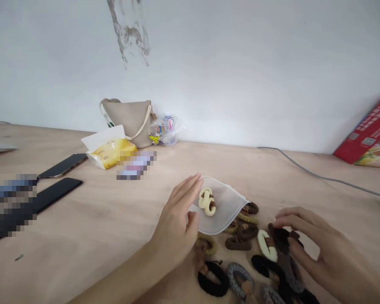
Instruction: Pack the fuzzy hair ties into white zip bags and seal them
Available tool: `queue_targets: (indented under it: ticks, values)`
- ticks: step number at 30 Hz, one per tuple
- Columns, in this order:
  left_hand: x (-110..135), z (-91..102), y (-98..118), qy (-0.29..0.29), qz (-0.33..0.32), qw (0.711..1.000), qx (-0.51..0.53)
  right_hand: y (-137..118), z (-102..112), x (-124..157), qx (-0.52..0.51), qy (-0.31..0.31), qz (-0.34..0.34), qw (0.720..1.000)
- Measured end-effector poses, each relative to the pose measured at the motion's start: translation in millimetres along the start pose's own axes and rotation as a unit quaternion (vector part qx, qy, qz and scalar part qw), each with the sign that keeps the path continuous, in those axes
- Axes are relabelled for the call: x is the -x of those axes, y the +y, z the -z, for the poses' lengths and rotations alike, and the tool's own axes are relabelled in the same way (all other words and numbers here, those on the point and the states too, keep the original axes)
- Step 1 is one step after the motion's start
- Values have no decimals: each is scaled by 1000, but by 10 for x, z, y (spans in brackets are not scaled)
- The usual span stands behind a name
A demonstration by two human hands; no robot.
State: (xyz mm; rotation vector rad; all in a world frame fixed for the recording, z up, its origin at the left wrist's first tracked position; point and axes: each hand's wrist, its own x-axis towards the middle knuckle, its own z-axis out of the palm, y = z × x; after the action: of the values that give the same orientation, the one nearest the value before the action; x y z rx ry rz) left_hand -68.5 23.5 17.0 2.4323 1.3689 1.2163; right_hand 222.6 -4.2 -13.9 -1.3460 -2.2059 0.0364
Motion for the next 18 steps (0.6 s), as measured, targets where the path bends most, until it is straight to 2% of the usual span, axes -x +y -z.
queue_targets:
  ticks: [3, 6, 9, 12, 14, 18]
  values:
    - [-5, -5, 4, 1, -1, 1000, 2, -179, -18, -45, 40, -40, 18, 998]
    - [-9, -5, 7, 0, 2, 1000, 0, -325, -116, -116, 119, -36, 1, 992]
    - [-6, -1, 10, 1, 2, 1000, 1, -324, -207, -150, 143, -59, -7, 988]
    - [-2, 3, 15, 0, 4, 1000, 4, -244, -208, -129, 127, -67, -32, 989]
    - [-2, 5, 19, -3, 8, 1000, 10, -229, -146, -129, 88, -38, -19, 995]
    - [-10, 14, 29, -16, 21, 999, 23, -386, 53, -258, 11, 60, 71, 996]
